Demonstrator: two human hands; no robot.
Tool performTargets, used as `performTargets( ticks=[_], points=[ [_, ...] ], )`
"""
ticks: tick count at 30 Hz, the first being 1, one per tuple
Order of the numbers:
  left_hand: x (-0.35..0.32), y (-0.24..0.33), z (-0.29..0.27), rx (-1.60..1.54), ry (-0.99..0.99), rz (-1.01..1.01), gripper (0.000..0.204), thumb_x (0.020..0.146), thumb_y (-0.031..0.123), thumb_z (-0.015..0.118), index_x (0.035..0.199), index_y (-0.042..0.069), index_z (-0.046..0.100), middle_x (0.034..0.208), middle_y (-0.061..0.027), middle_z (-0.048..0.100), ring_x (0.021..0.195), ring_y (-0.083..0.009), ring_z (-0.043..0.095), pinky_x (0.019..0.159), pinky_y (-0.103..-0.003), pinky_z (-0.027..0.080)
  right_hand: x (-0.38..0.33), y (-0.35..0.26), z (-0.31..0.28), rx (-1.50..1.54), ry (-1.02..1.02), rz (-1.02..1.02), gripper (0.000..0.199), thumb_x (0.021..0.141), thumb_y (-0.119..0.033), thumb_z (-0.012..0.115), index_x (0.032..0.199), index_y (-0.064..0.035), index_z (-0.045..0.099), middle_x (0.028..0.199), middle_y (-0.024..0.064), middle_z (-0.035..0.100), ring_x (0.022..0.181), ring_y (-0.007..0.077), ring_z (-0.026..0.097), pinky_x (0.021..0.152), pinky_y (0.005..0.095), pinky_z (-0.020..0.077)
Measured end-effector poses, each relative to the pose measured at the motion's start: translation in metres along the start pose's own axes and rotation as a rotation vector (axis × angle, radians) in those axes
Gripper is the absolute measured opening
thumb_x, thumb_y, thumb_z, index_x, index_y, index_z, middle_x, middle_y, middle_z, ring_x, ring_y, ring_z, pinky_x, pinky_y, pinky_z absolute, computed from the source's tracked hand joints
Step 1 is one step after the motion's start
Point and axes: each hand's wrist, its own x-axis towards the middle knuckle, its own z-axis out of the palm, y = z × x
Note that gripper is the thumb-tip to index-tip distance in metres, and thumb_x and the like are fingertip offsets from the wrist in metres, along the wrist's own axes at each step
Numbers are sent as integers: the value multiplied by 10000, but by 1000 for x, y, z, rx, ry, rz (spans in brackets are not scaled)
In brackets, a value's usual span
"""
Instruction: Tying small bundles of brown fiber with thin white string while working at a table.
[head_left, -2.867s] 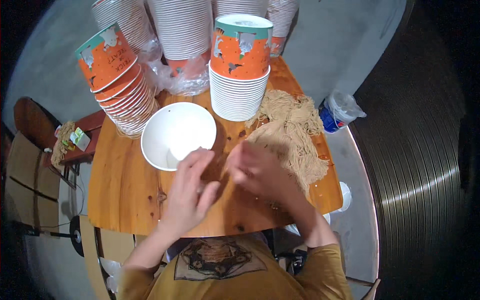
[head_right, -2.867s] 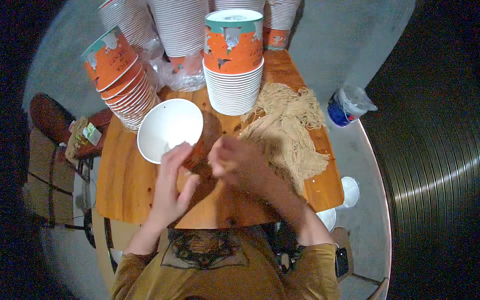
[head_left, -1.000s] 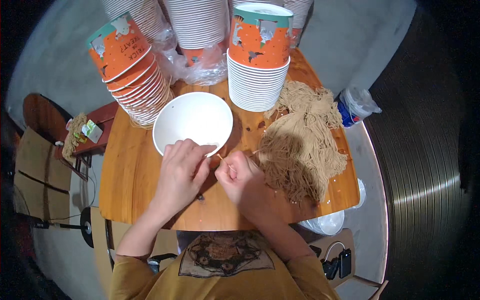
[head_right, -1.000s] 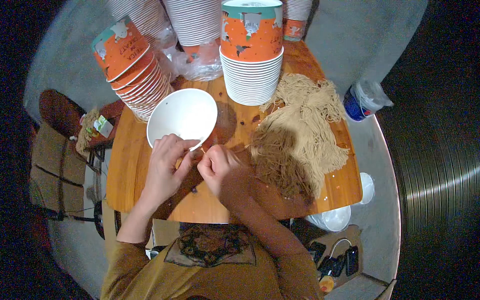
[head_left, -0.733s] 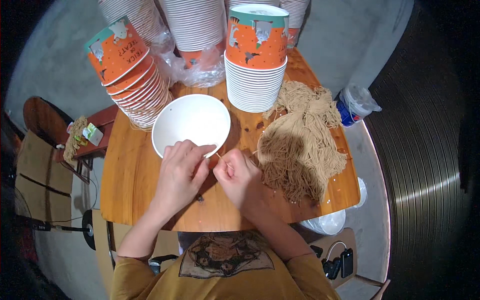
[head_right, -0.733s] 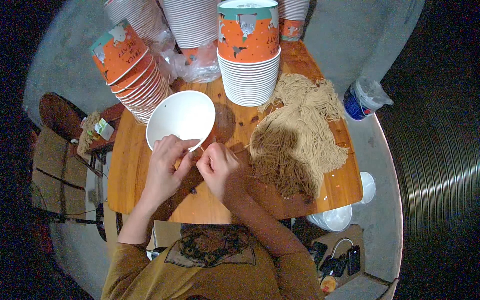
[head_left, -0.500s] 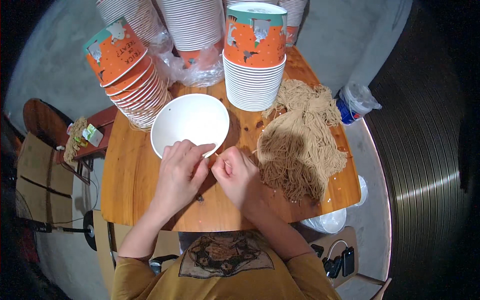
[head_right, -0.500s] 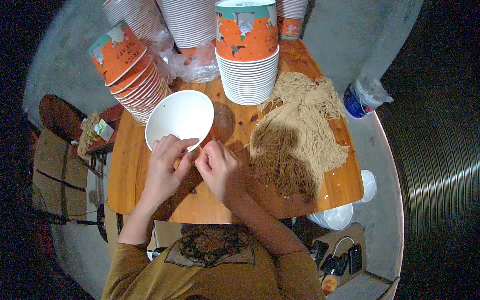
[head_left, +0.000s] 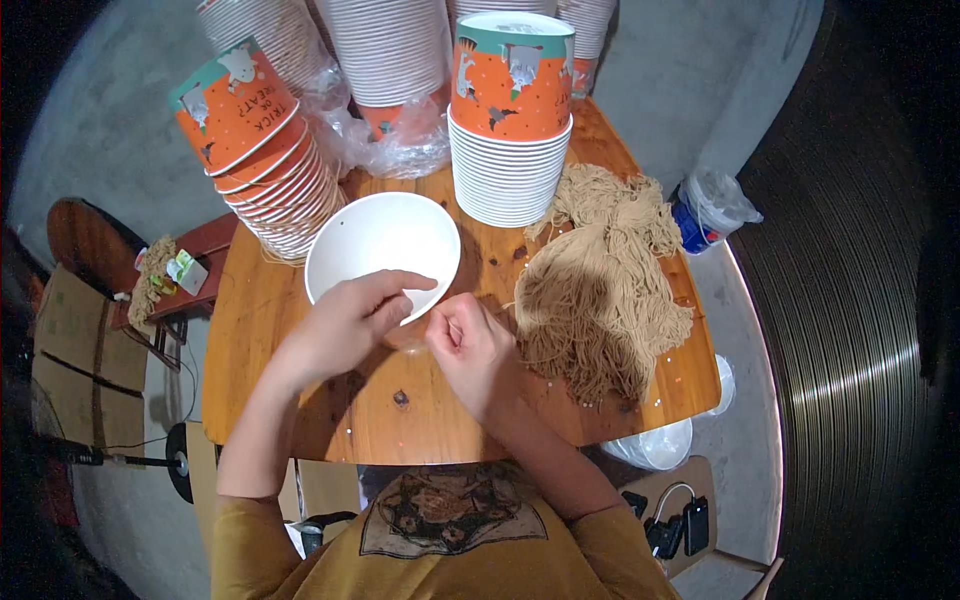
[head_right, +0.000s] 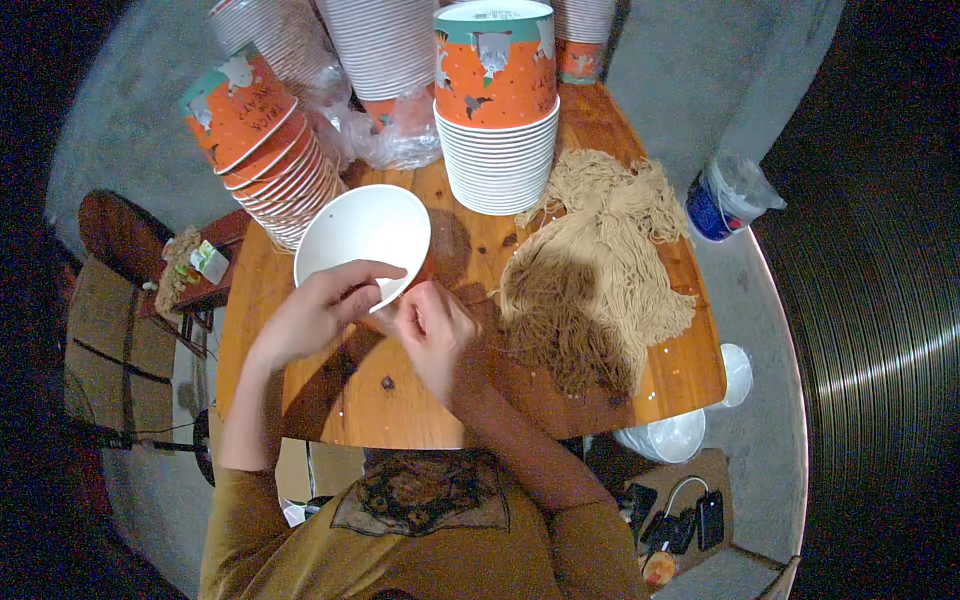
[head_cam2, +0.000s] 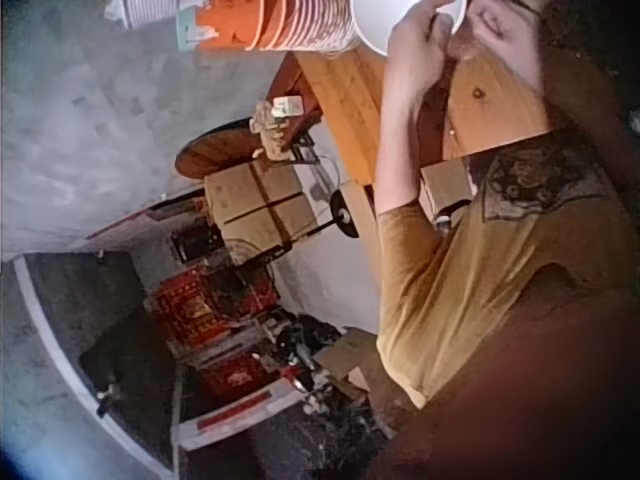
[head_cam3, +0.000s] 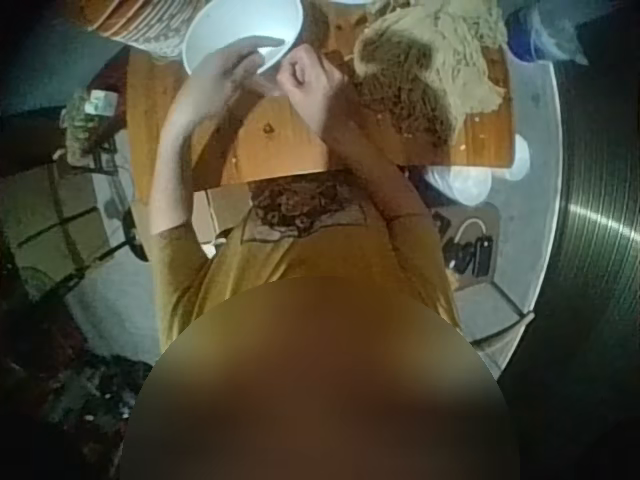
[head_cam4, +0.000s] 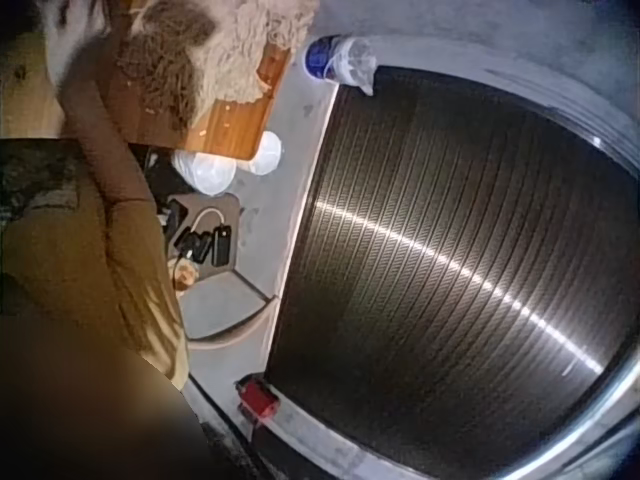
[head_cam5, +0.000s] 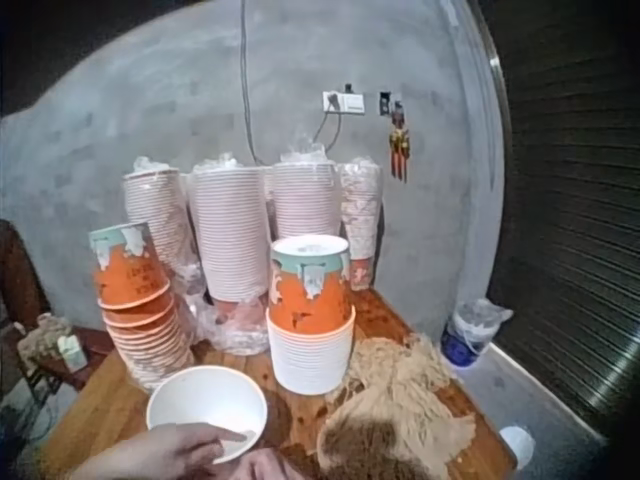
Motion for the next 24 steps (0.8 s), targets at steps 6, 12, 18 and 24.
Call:
performTargets(
  ticks=[6,12,18,24],
  points=[
    [24,-20,-13,-141,-311,-97,175,954,174,527,1056,44,585,729,-9,537,706,-97,483,661,-254,427,-2,3,3,8,-4,17,167,759,5,649,820,-61,508,722,124,580,618,294,608,536,384,476],
    [20,-12,-10,-74,-179,-67,125,944,152,537,931,29,557,734,-9,540,698,-89,478,649,-246,424,1,-1,-8,66,-72,83,148,803,-35,652,884,-59,530,650,103,552,532,228,573,494,350,455],
    [13,7,-11,-71,47,-73,114,941,133,546,917,23,552,775,-12,550,706,-90,505,647,-252,445,17,-8,-25,232,-156,155,137,900,-92,594,1022,-56,545,582,61,503,475,130,501,442,306,392],
    [7,16,-7,-366,33,-189,99,961,118,518,921,27,523,789,6,538,709,-69,551,639,-231,473,36,7,-19,516,-510,506,135,907,-174,610,970,-56,595,601,-25,532,458,36,421,406,231,315]
  ],
)
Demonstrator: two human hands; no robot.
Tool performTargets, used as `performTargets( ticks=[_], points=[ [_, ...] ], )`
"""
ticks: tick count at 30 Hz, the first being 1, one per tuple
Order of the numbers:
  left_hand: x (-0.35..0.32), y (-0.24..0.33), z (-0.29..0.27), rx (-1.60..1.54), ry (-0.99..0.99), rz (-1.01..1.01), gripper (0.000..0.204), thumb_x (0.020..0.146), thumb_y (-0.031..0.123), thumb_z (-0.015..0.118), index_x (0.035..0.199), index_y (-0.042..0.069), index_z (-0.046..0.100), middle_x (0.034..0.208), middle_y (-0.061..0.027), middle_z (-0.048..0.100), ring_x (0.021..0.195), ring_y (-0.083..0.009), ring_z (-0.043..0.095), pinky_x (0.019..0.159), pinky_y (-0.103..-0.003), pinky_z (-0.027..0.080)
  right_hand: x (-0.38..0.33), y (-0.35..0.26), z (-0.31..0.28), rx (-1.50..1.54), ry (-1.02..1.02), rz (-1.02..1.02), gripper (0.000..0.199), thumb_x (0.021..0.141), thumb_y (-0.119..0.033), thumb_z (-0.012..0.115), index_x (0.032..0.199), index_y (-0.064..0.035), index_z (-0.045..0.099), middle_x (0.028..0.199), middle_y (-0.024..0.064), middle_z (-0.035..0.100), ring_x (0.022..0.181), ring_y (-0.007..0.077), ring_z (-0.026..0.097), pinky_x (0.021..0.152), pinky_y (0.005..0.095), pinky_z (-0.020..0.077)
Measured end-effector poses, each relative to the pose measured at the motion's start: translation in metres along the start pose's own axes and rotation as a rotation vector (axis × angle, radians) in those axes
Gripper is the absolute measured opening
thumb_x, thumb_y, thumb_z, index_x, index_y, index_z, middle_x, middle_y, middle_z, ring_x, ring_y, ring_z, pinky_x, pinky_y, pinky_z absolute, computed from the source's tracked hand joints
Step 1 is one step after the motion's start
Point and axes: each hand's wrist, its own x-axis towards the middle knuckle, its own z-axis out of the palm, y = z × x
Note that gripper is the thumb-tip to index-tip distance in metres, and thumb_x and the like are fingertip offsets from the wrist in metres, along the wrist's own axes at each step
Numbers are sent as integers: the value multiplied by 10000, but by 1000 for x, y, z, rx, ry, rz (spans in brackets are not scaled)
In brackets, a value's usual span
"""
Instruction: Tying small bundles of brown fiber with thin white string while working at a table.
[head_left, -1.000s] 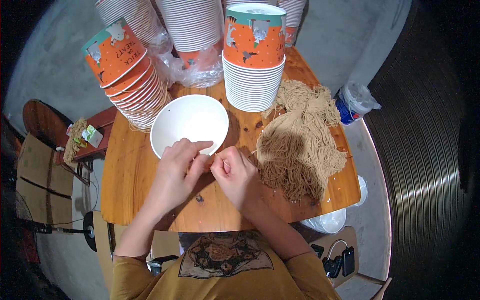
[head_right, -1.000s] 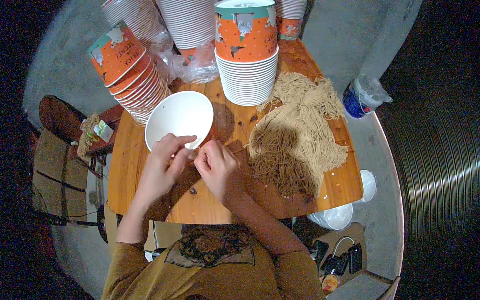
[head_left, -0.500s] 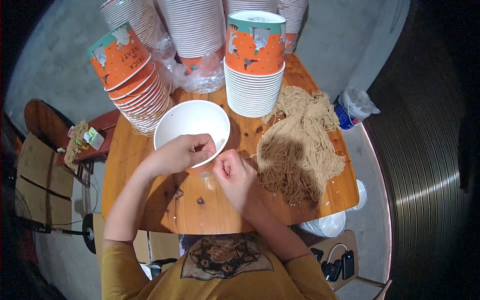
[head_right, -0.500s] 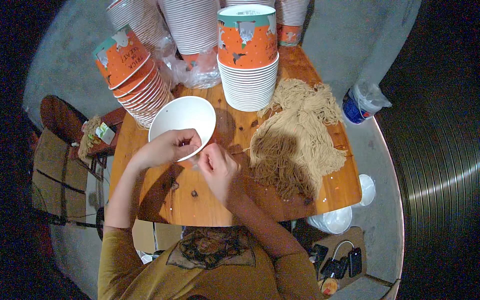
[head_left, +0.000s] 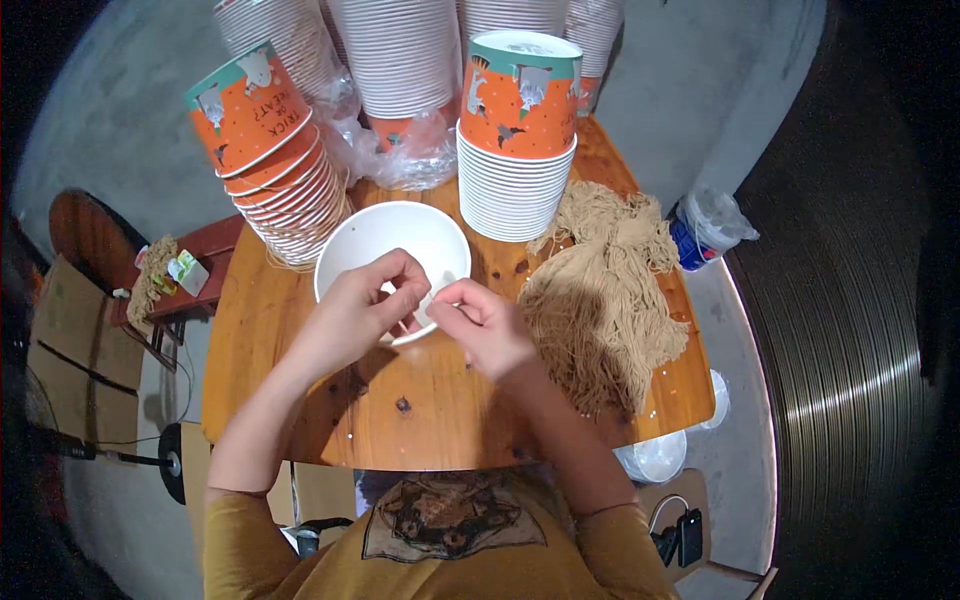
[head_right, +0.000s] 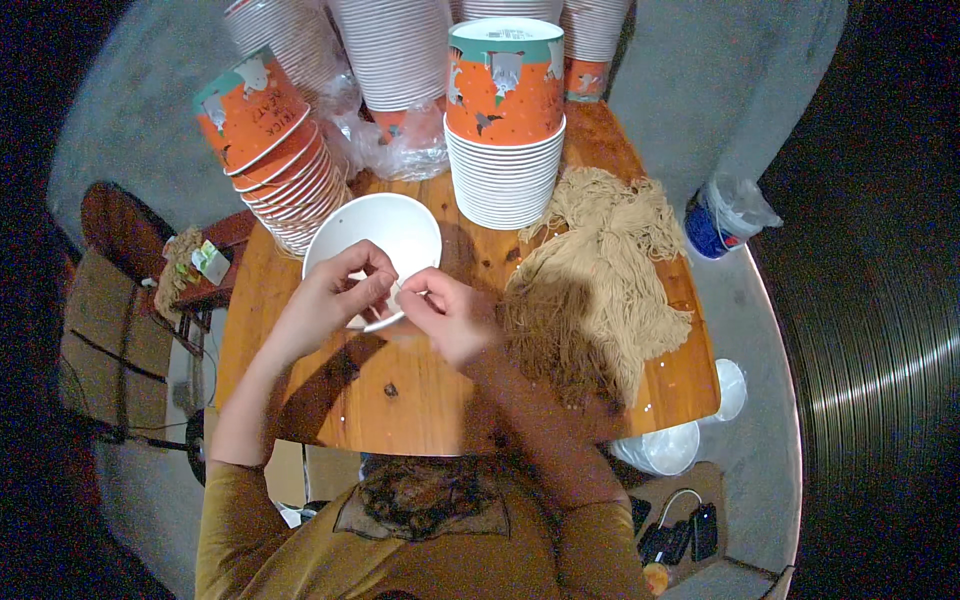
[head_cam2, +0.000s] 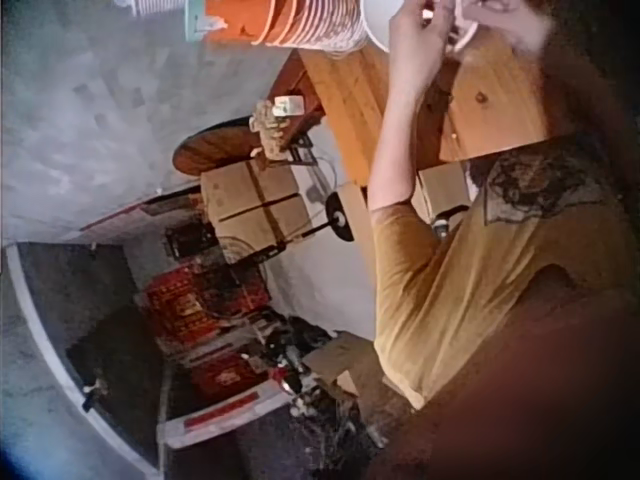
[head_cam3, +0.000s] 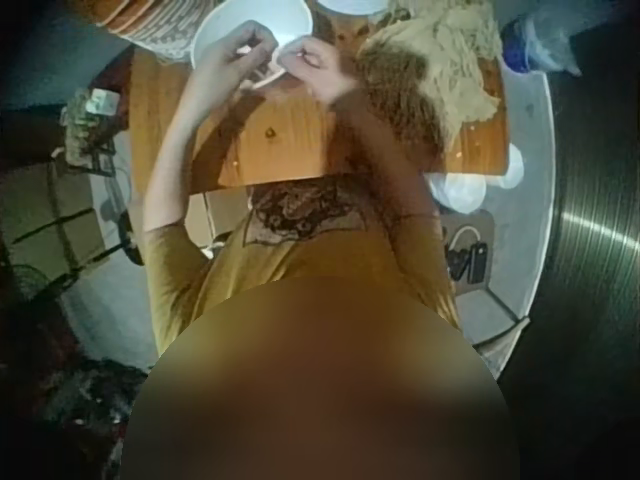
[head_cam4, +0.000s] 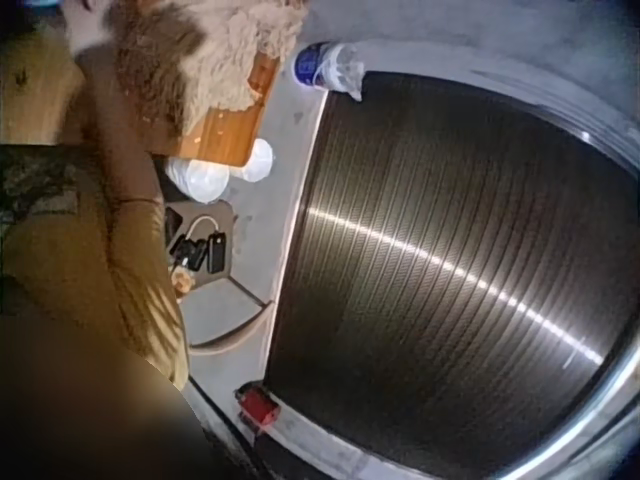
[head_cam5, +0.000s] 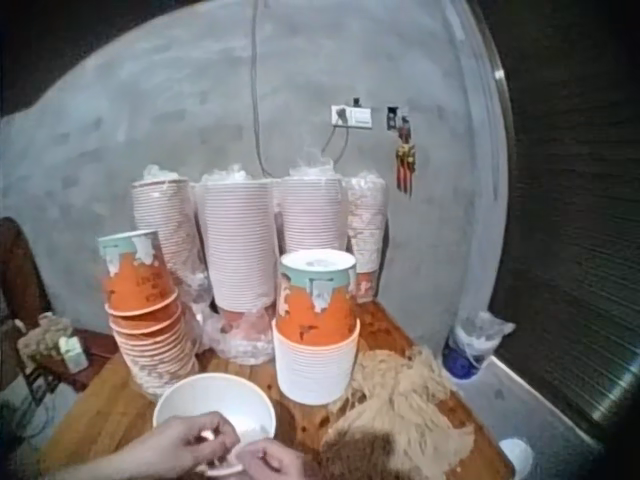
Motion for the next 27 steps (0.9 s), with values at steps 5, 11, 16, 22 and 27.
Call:
performTargets(
  ticks=[5,11,16,22,27],
  points=[
    [-1,-12,0,-125,-69,-22,114,974,115,479,1037,24,507,860,-16,549,742,-71,570,662,-233,494,6,-10,-10,123,-190,211,182,918,-254,602,966,-79,617,572,-34,521,376,37,398,341,194,307],
    [-1,-13,-1,-30,-128,18,294,947,145,496,1218,35,476,955,-26,557,837,-82,558,773,-235,469,8,-10,-12,58,-196,201,215,948,-260,548,1053,-75,584,545,-30,486,389,41,413,350,191,324],
    [0,-19,0,-32,-130,1,309,925,136,522,1217,44,478,980,-21,568,878,-91,558,797,-249,461,6,-8,-25,124,-168,119,223,956,-238,511,1099,-67,518,592,15,517,384,66,422,334,224,349],
    [-3,-7,14,283,58,297,293,883,106,559,1160,22,512,1081,-113,524,1046,-242,538,916,-326,416,-6,-19,-27,101,-116,76,224,943,-163,505,1148,-79,471,649,14,514,428,59,439,344,220,358],
    [-9,5,24,255,90,376,318,852,84,563,1162,37,508,1098,-144,518,1088,-299,515,944,-359,402,-16,-35,-30,153,-89,-28,233,927,-111,512,1149,-91,444,613,-16,475,430,47,422,352,209,336]
  ],
)
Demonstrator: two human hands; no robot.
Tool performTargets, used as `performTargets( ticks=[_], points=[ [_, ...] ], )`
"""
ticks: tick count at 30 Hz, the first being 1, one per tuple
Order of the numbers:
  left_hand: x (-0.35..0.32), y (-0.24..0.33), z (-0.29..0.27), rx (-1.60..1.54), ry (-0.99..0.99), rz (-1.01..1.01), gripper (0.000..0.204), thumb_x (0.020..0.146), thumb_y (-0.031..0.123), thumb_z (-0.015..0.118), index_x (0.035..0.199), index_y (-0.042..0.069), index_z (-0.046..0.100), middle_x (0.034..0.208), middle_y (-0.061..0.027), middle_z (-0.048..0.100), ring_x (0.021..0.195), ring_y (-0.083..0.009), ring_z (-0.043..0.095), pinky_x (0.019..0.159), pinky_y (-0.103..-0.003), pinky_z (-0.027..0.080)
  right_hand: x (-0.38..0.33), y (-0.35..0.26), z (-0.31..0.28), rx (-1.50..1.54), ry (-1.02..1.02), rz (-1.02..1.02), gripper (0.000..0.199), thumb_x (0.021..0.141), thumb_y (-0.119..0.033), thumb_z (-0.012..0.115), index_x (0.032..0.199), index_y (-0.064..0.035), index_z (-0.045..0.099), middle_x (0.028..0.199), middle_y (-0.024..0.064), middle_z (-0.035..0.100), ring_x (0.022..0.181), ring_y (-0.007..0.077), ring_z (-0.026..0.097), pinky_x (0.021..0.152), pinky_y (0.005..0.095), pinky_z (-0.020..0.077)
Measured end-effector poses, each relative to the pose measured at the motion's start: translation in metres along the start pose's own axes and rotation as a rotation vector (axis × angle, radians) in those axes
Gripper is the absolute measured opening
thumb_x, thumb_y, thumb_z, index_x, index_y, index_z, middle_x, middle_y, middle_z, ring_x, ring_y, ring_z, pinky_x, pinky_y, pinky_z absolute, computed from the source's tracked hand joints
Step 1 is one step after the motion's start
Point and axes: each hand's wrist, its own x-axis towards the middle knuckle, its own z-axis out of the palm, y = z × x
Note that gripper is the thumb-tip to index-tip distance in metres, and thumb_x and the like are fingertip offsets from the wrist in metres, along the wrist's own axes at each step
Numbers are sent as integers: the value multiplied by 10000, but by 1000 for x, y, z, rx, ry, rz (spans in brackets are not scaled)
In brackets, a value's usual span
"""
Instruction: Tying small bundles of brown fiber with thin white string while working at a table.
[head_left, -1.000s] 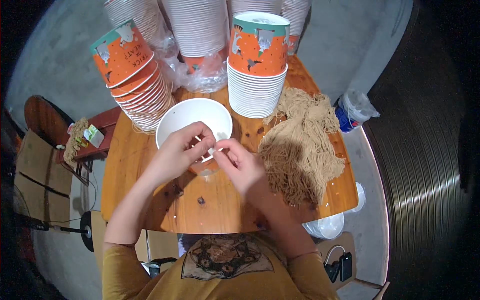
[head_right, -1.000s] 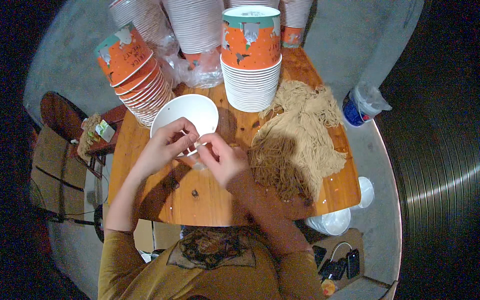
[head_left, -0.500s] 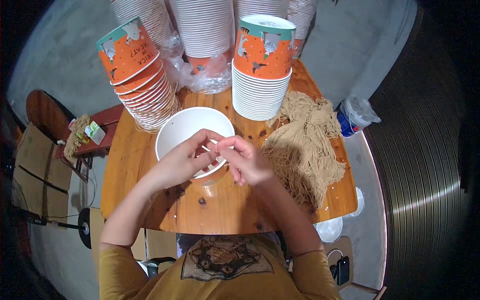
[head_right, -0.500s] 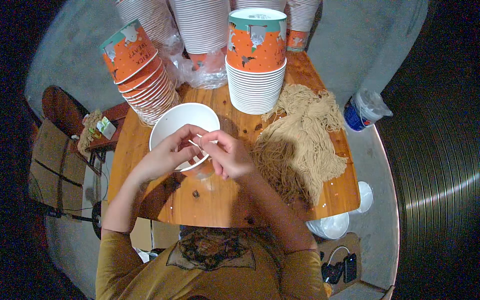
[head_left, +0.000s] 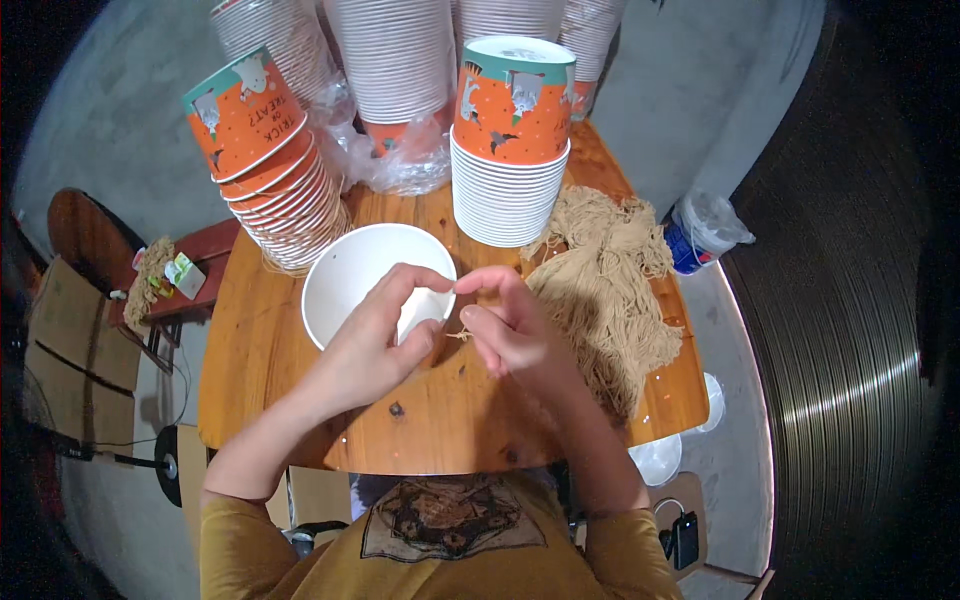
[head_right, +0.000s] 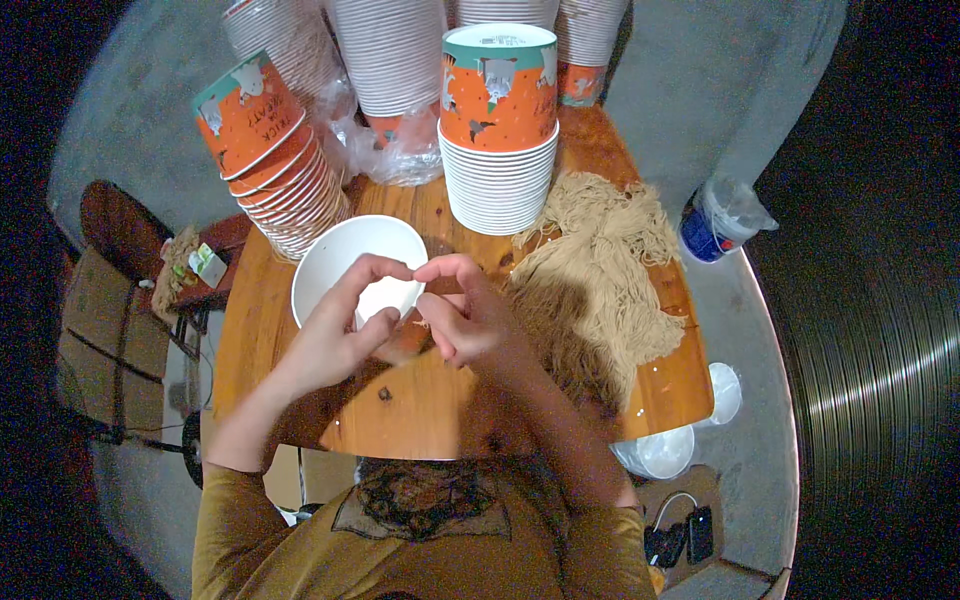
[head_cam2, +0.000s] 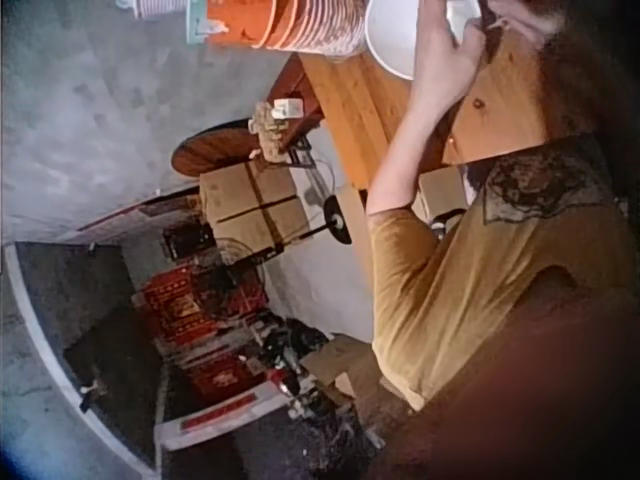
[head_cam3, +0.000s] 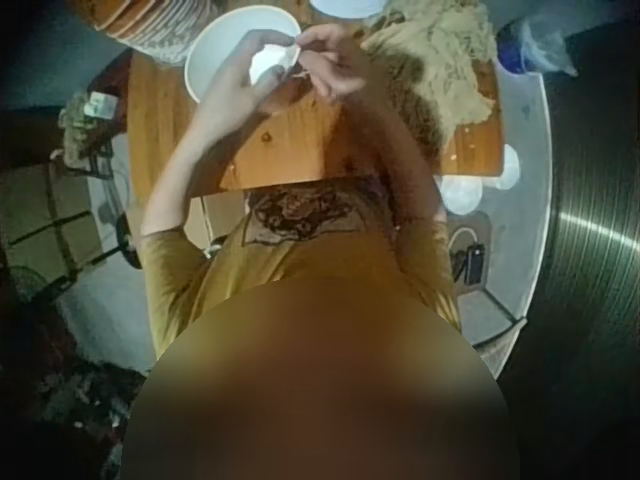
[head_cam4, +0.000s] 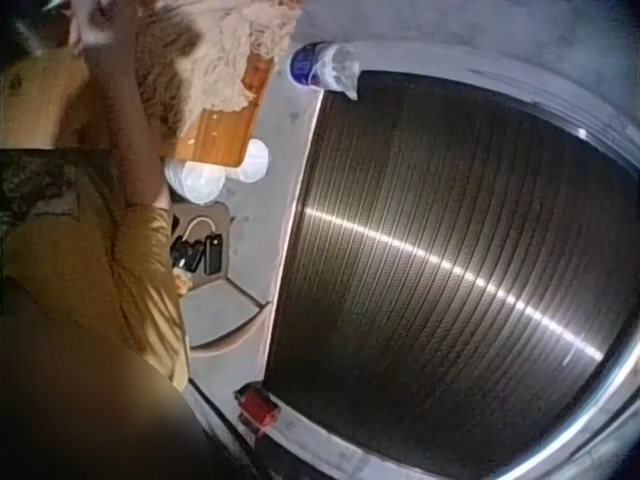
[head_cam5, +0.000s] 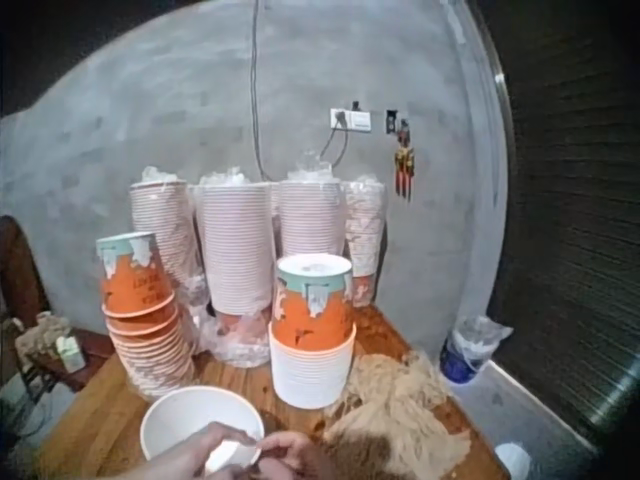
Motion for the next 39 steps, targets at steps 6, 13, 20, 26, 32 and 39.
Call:
performTargets(
  ticks=[6,13,20,26,32,39],
  points=[
    [-4,19,2,-55,-50,15,220,879,117,561,1087,46,569,999,-82,573,933,-200,562,825,-312,452,-9,-21,-3,80,-90,28,277,919,-158,553,1165,-94,442,549,-47,425,432,43,398,388,204,315],
    [-8,23,12,-533,-90,-274,232,976,245,526,1081,39,543,879,14,569,745,-55,518,659,-215,444,-18,-43,5,135,-100,120,294,909,-160,564,1180,-91,474,535,-63,411,441,27,365,418,193,278],
    [-18,28,25,-874,-168,-517,251,982,289,510,1012,41,489,876,-28,572,659,-59,510,533,-202,426,-20,-31,4,143,-120,35,286,902,-155,557,1173,-78,505,538,-65,418,457,13,367,429,183,267],
    [-24,27,36,-993,-123,-532,140,985,192,483,965,53,484,807,-15,540,588,-56,491,481,-197,399,-24,-38,6,95,-108,131,293,883,-121,549,1167,-63,504,545,-66,407,476,14,383,428,182,273],
    [-35,6,57,-991,-144,-602,64,943,128,479,936,64,479,745,-3,514,534,-56,473,449,-205,381,-27,-43,3,181,-120,124,331,825,-50,558,1152,-49,507,558,-74,382,478,13,372,437,172,274],
    [-48,9,64,-391,89,-370,116,919,97,502,1015,31,496,869,-47,517,708,-115,520,587,-235,426,-24,-34,3,101,-84,118,220,877,-61,539,1097,-56,522,597,-81,405,495,10,383,446,169,283]
  ],
)
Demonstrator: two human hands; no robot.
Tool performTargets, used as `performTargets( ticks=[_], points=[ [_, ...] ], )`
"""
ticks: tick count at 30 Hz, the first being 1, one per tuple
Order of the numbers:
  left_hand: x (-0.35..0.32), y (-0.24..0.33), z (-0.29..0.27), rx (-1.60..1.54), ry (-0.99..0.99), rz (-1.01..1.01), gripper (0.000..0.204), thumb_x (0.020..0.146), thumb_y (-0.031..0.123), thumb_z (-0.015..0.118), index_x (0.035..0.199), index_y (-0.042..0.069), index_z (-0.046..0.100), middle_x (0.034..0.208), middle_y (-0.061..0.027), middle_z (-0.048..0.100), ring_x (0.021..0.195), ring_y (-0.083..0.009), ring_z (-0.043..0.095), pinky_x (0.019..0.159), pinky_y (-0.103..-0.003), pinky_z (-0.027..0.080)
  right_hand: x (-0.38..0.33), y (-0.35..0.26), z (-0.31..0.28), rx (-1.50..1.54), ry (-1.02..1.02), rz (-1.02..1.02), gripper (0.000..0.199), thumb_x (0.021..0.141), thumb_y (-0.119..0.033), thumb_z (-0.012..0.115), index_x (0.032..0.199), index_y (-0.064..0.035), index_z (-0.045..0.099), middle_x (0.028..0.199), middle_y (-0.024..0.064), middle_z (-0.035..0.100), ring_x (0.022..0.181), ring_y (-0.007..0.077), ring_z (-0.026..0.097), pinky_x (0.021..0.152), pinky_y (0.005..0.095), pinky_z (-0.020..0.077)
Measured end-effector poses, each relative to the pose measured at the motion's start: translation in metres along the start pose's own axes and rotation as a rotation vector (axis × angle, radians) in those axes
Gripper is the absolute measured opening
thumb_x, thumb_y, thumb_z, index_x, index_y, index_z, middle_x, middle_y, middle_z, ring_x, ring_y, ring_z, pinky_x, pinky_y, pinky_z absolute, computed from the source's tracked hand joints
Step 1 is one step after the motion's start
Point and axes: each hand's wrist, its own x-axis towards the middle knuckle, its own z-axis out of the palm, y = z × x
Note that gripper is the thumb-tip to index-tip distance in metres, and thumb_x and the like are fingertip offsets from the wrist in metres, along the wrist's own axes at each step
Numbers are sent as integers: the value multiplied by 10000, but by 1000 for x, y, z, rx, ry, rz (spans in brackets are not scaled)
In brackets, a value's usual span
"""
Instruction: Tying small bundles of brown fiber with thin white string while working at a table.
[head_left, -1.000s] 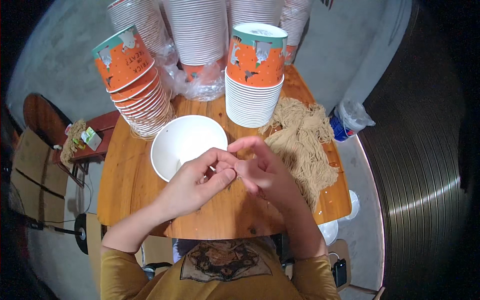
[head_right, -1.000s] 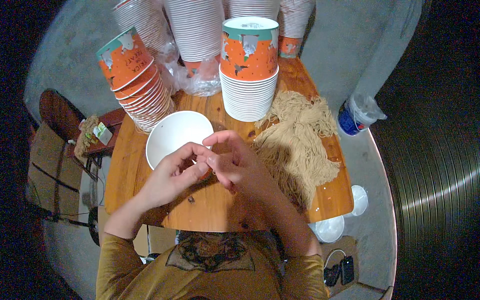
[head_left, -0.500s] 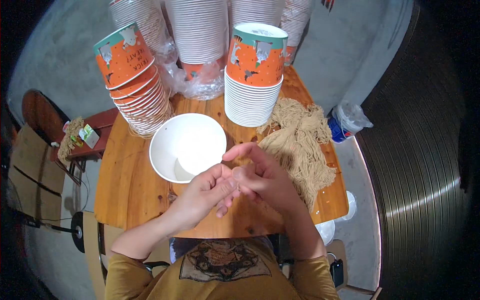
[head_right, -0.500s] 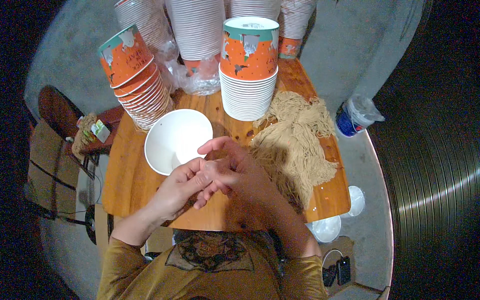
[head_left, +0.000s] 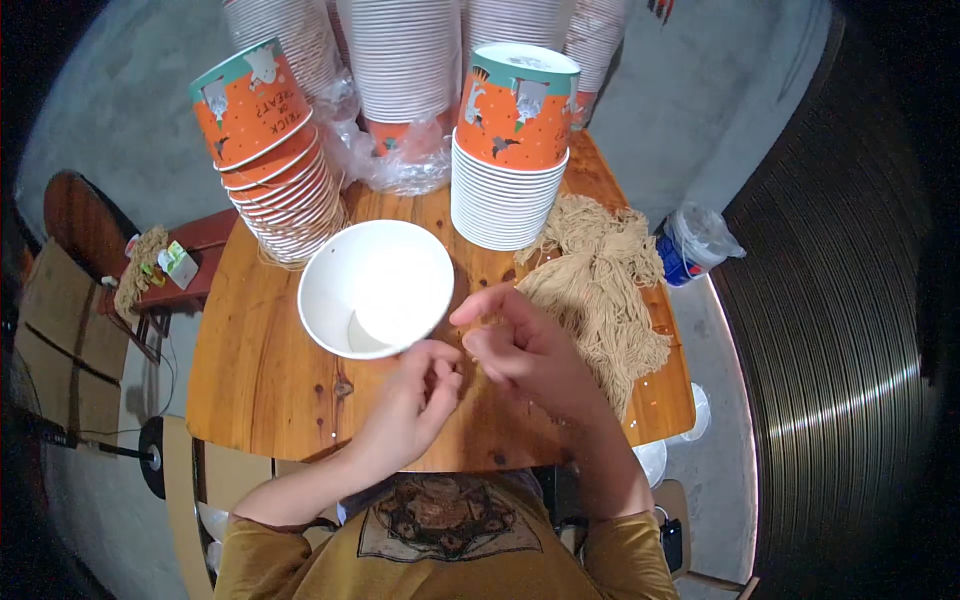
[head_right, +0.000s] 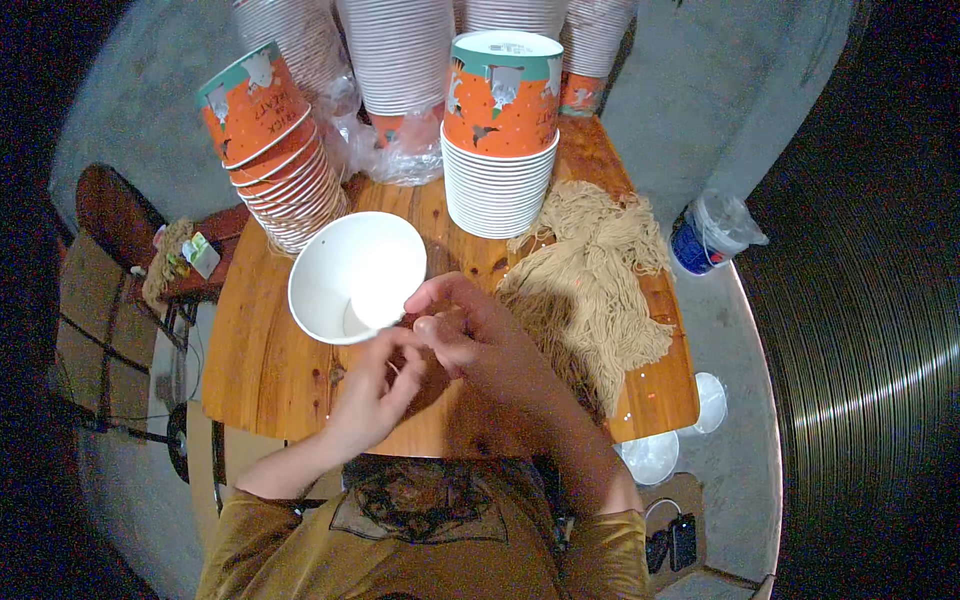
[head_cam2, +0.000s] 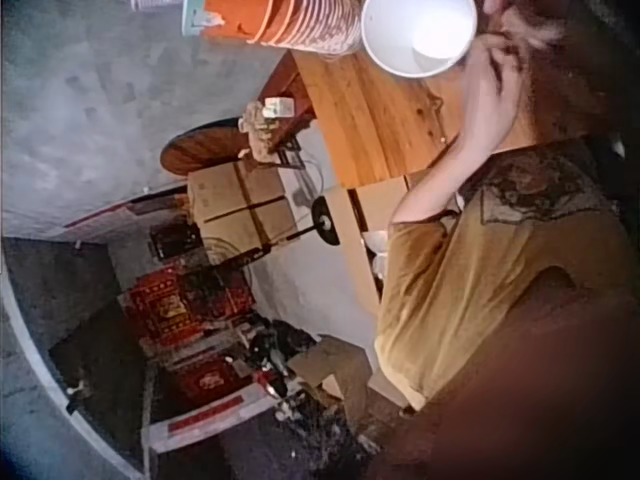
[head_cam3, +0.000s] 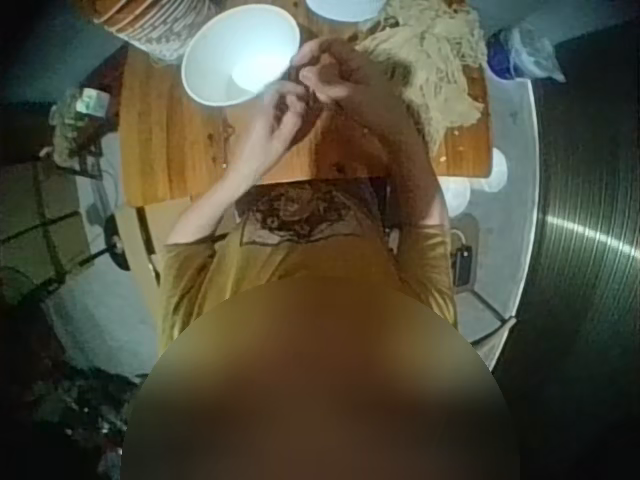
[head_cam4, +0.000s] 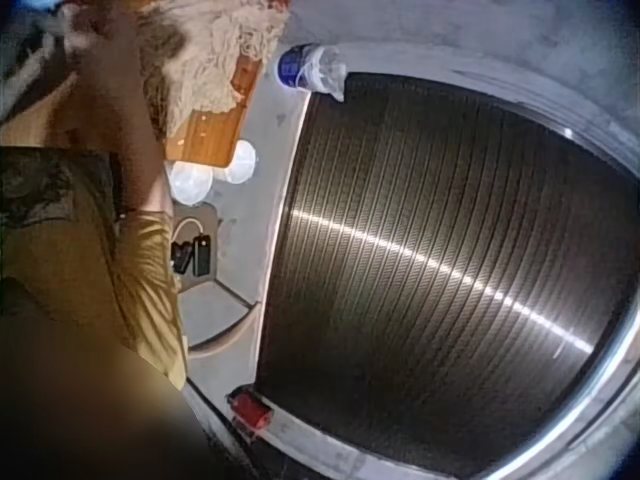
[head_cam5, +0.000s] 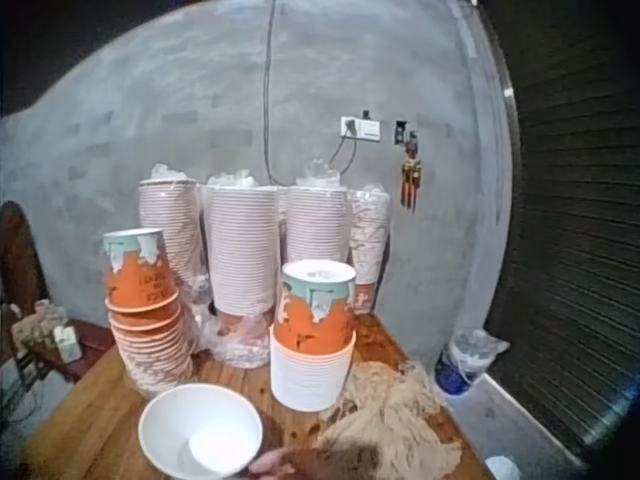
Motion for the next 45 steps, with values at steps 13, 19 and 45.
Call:
performTargets(
  ticks=[13,19,45],
  points=[
    [8,2,3,-390,-141,-1,123,982,165,505,1003,46,521,893,7,554,801,-59,498,754,-215,414,1,14,-9,-249,7,-13,90,913,-92,537,1002,-96,532,691,-57,483,577,15,452,488,178,344],
    [6,-24,-15,-260,-71,-40,61,947,125,517,923,76,543,771,51,501,690,-25,449,620,-182,376,0,16,-20,-261,147,30,77,915,-111,541,988,-90,549,677,-72,454,560,10,413,494,190,335],
    [2,-9,-38,458,76,178,141,895,103,599,981,1,552,875,-162,621,833,-325,630,733,-364,498,15,77,3,-639,145,-179,119,891,-144,616,883,-26,600,699,14,575,623,62,499,567,248,431]
  ],
)
